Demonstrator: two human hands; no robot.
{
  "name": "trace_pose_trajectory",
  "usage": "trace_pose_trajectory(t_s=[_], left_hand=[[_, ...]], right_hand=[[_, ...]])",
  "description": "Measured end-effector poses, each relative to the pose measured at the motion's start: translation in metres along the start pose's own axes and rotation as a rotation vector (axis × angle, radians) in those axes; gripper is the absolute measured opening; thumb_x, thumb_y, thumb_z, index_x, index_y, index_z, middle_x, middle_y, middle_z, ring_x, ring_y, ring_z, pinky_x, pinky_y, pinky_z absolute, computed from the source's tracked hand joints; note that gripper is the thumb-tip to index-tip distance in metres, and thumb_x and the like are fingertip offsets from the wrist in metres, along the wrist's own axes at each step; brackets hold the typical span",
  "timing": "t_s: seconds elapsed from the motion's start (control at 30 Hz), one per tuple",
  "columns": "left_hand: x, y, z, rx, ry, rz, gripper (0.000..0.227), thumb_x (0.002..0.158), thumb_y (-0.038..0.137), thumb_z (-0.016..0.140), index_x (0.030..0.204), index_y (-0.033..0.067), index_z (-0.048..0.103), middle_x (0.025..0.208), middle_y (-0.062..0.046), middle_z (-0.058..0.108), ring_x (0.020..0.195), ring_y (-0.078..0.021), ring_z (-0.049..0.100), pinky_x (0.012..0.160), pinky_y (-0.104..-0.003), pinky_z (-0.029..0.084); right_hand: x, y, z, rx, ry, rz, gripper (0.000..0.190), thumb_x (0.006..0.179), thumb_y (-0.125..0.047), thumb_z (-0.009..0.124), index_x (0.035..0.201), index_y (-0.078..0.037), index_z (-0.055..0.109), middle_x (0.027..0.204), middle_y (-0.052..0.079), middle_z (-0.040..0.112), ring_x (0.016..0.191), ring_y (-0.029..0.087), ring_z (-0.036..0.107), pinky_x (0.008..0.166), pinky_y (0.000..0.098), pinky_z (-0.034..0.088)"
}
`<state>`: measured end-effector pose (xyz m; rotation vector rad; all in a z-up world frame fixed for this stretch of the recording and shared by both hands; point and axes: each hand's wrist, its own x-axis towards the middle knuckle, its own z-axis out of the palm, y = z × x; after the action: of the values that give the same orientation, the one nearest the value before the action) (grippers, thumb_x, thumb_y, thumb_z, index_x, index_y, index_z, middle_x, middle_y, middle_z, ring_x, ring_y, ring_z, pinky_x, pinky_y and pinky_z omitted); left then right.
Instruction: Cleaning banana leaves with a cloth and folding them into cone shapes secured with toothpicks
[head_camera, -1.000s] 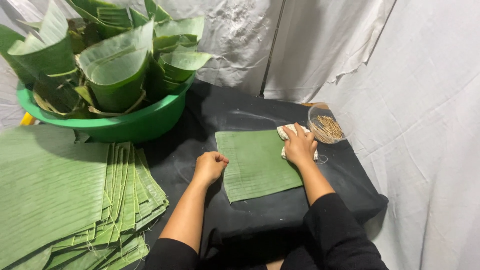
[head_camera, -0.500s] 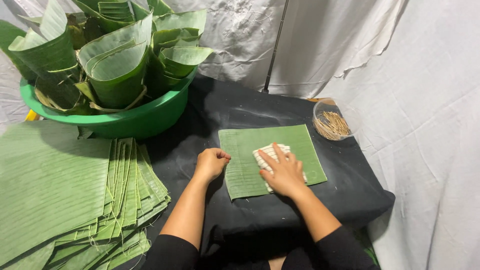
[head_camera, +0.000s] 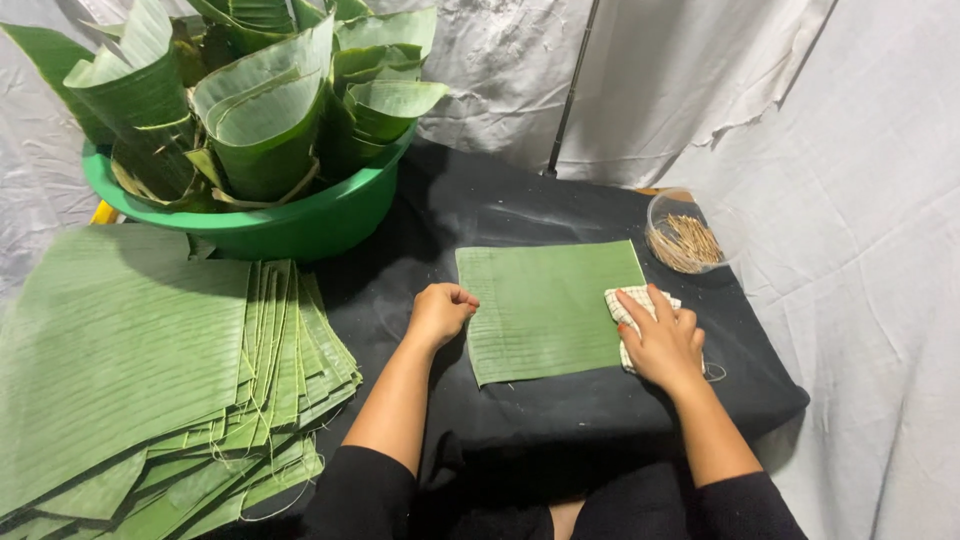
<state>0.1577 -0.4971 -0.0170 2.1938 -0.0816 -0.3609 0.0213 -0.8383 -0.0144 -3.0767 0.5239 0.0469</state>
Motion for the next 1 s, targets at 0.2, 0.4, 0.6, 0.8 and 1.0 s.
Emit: trace_pose_trajectory(t_s=[0.2, 0.4, 0.6, 0.8, 1.0], left_hand=[[0.001, -0.001, -0.001, 0.017, -0.021, -0.021, 0.015, 0.079, 0.018, 0.078, 0.092, 0.0224, 0.084, 0.088, -0.005, 0.079, 0.102, -0.0277, 0.074, 0.087, -0.037, 0.058], [-0.001, 0.002, -0.004, 0.040, -0.029, -0.009, 0.015, 0.079, 0.019, 0.076, 0.092, 0.0223, 0.084, 0.089, -0.005, 0.080, 0.102, -0.0288, 0.073, 0.087, -0.039, 0.058], [0.000, 0.004, -0.004, 0.036, -0.026, -0.036, 0.017, 0.078, 0.019, 0.076, 0.091, 0.0239, 0.084, 0.088, -0.004, 0.080, 0.101, -0.0278, 0.073, 0.086, -0.037, 0.059], [0.002, 0.001, -0.001, 0.010, -0.007, -0.021, 0.016, 0.077, 0.018, 0.077, 0.090, 0.0222, 0.084, 0.084, -0.006, 0.079, 0.097, -0.0284, 0.074, 0.083, -0.036, 0.059], [0.003, -0.001, 0.001, 0.020, -0.002, -0.011, 0.016, 0.077, 0.018, 0.075, 0.090, 0.0221, 0.084, 0.087, -0.006, 0.080, 0.100, -0.0307, 0.073, 0.085, -0.038, 0.058]], right_hand=[[0.002, -0.061, -0.012, 0.090, 0.288, -0.124, 0.046, 0.095, -0.035, 0.055, 0.140, -0.042, 0.061, 0.148, 0.005, 0.056, 0.116, 0.041, 0.056, 0.085, 0.0551, 0.052], [-0.030, -0.147, -0.028, 0.213, -0.005, -0.305, 0.052, 0.096, -0.044, 0.055, 0.147, -0.050, 0.048, 0.160, 0.002, 0.038, 0.127, 0.041, 0.047, 0.097, 0.0539, 0.044], [-0.014, -0.093, -0.017, 0.151, -0.083, -0.163, 0.051, 0.099, -0.047, 0.049, 0.150, -0.053, 0.042, 0.164, -0.001, 0.033, 0.133, 0.041, 0.043, 0.102, 0.0551, 0.039], [-0.008, -0.019, -0.001, 0.104, -0.022, -0.015, 0.050, 0.099, -0.048, 0.049, 0.148, -0.056, 0.043, 0.164, -0.005, 0.033, 0.134, 0.039, 0.042, 0.100, 0.0539, 0.039], [-0.013, -0.005, -0.008, 0.114, 0.012, 0.088, 0.050, 0.097, -0.047, 0.052, 0.146, -0.057, 0.045, 0.163, -0.008, 0.036, 0.132, 0.035, 0.043, 0.099, 0.0504, 0.038]])
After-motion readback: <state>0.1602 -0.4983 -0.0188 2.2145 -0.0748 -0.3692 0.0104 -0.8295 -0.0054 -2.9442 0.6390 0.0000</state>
